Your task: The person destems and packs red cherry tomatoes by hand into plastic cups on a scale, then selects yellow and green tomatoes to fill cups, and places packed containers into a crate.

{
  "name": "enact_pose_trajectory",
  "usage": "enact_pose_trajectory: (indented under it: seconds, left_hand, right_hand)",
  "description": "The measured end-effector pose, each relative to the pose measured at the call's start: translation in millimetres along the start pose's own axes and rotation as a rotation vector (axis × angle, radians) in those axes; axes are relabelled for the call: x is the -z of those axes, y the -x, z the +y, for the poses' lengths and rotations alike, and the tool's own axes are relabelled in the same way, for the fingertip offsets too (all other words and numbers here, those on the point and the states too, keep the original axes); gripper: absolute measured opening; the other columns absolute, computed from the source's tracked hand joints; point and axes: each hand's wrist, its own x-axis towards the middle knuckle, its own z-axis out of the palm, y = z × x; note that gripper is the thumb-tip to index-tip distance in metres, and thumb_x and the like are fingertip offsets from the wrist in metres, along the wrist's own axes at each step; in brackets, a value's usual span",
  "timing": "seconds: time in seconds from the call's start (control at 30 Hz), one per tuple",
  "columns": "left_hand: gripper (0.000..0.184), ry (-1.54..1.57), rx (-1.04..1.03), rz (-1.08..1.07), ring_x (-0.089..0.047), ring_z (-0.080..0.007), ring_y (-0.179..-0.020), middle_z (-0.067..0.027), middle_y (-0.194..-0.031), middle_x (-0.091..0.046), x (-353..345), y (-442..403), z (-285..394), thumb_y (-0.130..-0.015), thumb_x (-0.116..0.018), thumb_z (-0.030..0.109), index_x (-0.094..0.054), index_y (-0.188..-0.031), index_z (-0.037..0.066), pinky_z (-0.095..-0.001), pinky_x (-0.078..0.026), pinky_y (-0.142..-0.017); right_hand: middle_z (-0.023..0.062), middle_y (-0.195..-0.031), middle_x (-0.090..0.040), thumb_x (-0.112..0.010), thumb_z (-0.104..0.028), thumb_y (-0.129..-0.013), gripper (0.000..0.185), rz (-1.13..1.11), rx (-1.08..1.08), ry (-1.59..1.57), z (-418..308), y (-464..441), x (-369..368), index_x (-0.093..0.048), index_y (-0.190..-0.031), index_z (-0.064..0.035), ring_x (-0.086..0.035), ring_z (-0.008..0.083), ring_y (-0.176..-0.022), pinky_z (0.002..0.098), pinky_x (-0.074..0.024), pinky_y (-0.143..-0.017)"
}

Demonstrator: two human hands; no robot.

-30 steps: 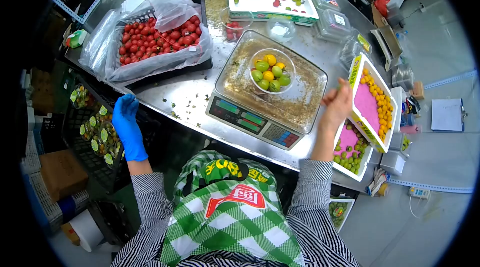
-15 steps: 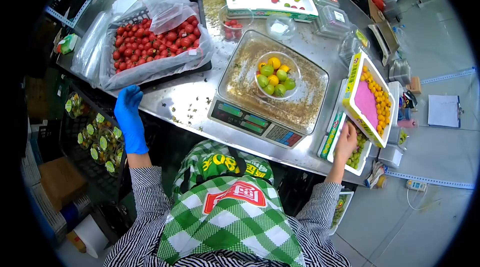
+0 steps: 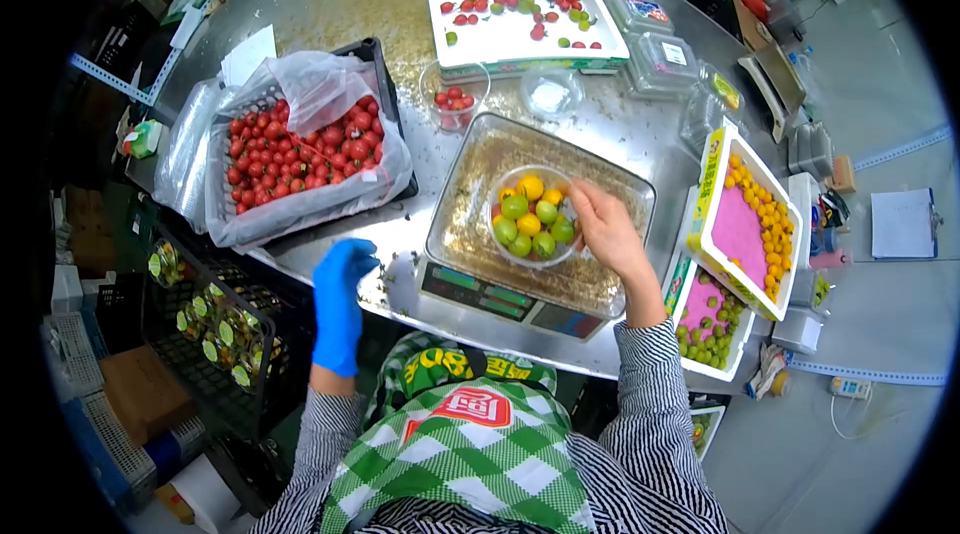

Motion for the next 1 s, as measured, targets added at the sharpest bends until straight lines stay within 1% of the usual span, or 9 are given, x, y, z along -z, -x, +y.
enact_pose_trajectory:
  seconds: [0.13,0.3,0.43,0.5,0.53,0.63,0.7,0.83,1.0]
  left_hand:
    - [0.030,-0.047,0.066,-0.207,-0.063,-0.0178,-0.084,-0.0088,-0.094,-0.064,-45,3,-12,-0.094,-0.046,0.024,-0.062,-0.099,-0.001,-0.0304,-0.049,-0.080]
    - [0.037,0.058,0.203,-0.309,-0.055,-0.0172,-0.109,-0.0080,-0.122,-0.054,-92,-7,-15,-0.097,-0.047,0.026,-0.049,-0.127,0.004,-0.0324,-0.048,-0.089]
    - [0.056,0.801,0.531,-0.365,-0.047,-0.0264,-0.123,-0.0111,-0.137,-0.043,-111,-19,-12,-0.096,-0.036,0.047,-0.036,-0.139,0.012,-0.0431,-0.040,-0.102]
    - [0.055,0.683,0.248,-0.436,-0.046,-0.0295,-0.124,-0.0129,-0.138,-0.043,-113,-21,0,-0.095,-0.037,0.044,-0.036,-0.139,0.012,-0.0462,-0.037,-0.105]
    - [0.056,0.672,0.257,-0.403,-0.046,-0.0308,-0.123,-0.0137,-0.138,-0.043,-109,-23,-3,-0.094,-0.037,0.044,-0.037,-0.138,0.011,-0.0481,-0.037,-0.104]
    - [0.057,0.600,0.277,-0.271,-0.047,-0.0341,-0.121,-0.0160,-0.137,-0.043,-97,-23,-13,-0.092,-0.038,0.046,-0.039,-0.136,0.009,-0.0533,-0.038,-0.102]
    - [0.046,0.556,0.186,-0.241,-0.050,-0.0317,-0.119,-0.0151,-0.132,-0.046,-99,-11,9,-0.094,-0.043,0.031,-0.040,-0.134,0.008,-0.0507,-0.045,-0.096]
    - [0.042,0.849,0.273,-0.110,-0.055,-0.0280,-0.113,-0.0137,-0.127,-0.049,-82,-6,15,-0.092,-0.051,0.014,-0.040,-0.131,0.005,-0.0446,-0.052,-0.090]
    - [0.045,0.780,0.152,-0.015,-0.057,-0.0258,-0.110,-0.0134,-0.127,-0.050,-51,-1,7,-0.091,-0.052,0.022,-0.041,-0.131,0.004,-0.0404,-0.052,-0.090]
  right_hand:
    - [0.0169,-0.057,-0.051,-0.045,-0.017,-0.094,0.025,0.080,0.200,0.291,-9,-14,2,-0.060,-0.092,0.0029,-0.055,0.0262,-0.048,0.0376,-0.0424,-0.048]
    - [0.0063,-0.057,-0.053,-0.044,-0.018,-0.096,0.026,0.005,0.127,0.086,-24,-22,6,-0.062,-0.098,-0.0003,-0.051,0.0141,-0.048,0.0290,-0.0400,-0.047]
    - [0.0014,-0.066,-0.057,-0.042,-0.021,-0.099,0.028,-0.194,0.175,-0.159,-47,-32,-4,-0.063,-0.103,-0.0015,-0.052,0.0087,-0.054,0.0241,-0.0428,-0.052]
    - [0.0020,-0.075,-0.061,-0.043,-0.022,-0.099,0.030,-0.360,0.061,-0.298,-64,-38,-5,-0.063,-0.105,-0.0001,-0.057,0.0074,-0.065,0.0224,-0.0472,-0.061]
    - [0.0033,-0.077,-0.062,-0.045,-0.025,-0.099,0.031,-0.471,0.000,-0.356,-61,-46,0,-0.063,-0.104,0.0000,-0.058,0.0077,-0.065,0.0245,-0.0490,-0.062]
    - [0.0088,-0.080,-0.065,-0.048,-0.025,-0.097,0.029,-0.229,0.091,-0.048,-30,-106,4,-0.064,-0.103,-0.0008,-0.061,0.0142,-0.067,0.0289,-0.0501,-0.064]
    - [0.0150,-0.081,-0.066,-0.054,-0.026,-0.092,0.027,0.084,0.347,0.379,15,-164,8,-0.066,-0.099,-0.0027,-0.066,0.0267,-0.076,0.0382,-0.0510,-0.066]
    - [0.0186,-0.095,-0.065,-0.065,-0.025,-0.079,0.030,-0.156,0.308,1.031,69,-230,8,-0.067,-0.101,-0.0051,-0.061,0.0356,-0.091,0.0444,-0.0483,-0.080]
    - [0.0194,-0.084,-0.064,-0.067,-0.022,-0.074,0.020,-0.205,0.332,0.930,70,-247,-8,-0.068,-0.080,-0.0029,-0.062,0.0363,-0.080,0.0440,-0.0493,-0.073]
